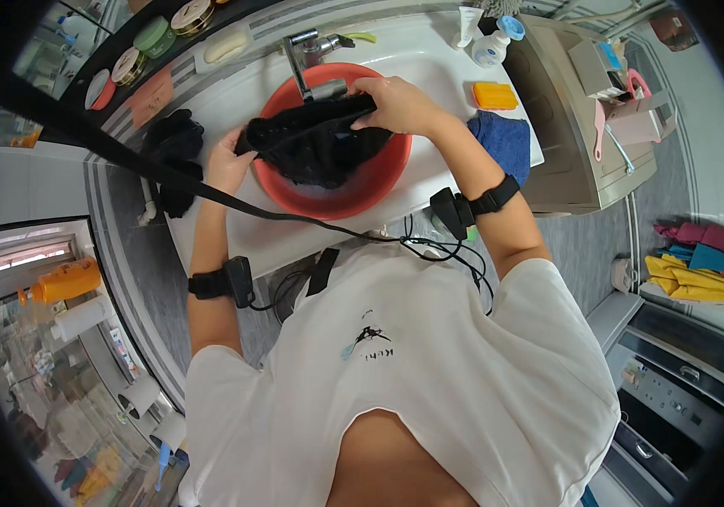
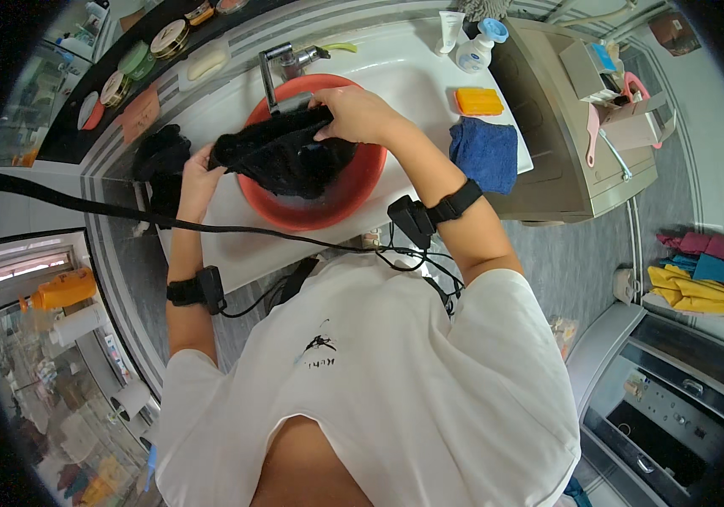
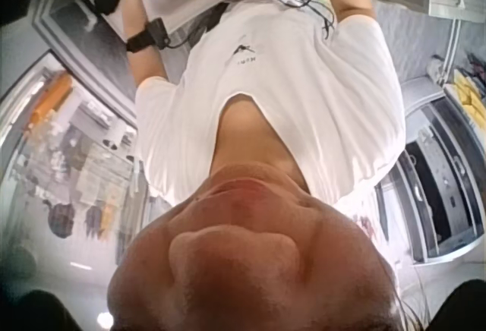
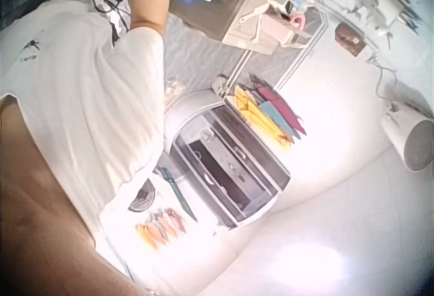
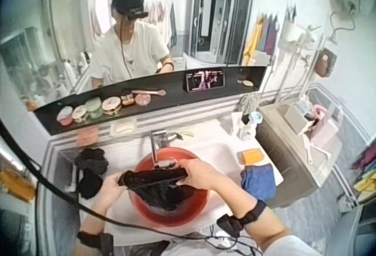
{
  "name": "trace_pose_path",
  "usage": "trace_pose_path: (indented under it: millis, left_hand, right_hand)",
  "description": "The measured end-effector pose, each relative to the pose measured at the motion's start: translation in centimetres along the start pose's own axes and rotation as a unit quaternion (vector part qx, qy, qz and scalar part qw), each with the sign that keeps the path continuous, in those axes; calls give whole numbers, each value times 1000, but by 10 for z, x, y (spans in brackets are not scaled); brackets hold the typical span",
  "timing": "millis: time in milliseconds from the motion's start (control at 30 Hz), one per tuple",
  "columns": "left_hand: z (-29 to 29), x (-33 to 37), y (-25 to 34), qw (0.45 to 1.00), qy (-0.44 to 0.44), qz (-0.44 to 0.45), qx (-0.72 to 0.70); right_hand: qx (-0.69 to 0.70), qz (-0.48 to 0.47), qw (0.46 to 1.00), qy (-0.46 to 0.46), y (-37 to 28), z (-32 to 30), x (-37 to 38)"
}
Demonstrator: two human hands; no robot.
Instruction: Hand washing a black piece of clothing in a basin in a bathroom sink.
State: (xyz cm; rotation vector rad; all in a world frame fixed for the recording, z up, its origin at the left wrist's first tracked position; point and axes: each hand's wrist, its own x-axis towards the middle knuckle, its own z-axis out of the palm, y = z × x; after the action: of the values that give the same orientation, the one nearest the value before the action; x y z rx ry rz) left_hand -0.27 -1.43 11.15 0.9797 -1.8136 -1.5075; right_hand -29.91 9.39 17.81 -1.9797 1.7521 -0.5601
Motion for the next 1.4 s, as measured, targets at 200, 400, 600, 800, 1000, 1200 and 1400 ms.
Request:
trace_pose_path:
  millis: [200, 400, 600, 800, 1000, 1200, 1400]
  left_hand:
    - [3, -13, -36, 997, 10, -31, 66]
    - [4, -28, -109, 993, 6, -79, 90]
    - [-3, -59, -142, 963, 60, -50, 258]
    - [1, -75, -112, 949, 85, -127, 276]
    - [-23, -104, -163, 929, 178, -208, 247]
    - [5, -90, -130, 903, 221, -353, 105]
    - [7, -85, -131, 912, 232, -335, 55]
  right_hand:
    - [104, 18, 993, -57, 32, 36, -14]
    - [240, 68, 968, 0, 141, 20, -55]
    - [-195, 258, 940, 108, 251, -23, -102]
    - [-310, 246, 918, 10, 314, -17, -114]
    - [-274, 208, 939, 28, 328, -24, -97]
    - [-142, 248, 949, 132, 331, -17, -103]
    - [-131, 215, 953, 168, 354, -15, -103]
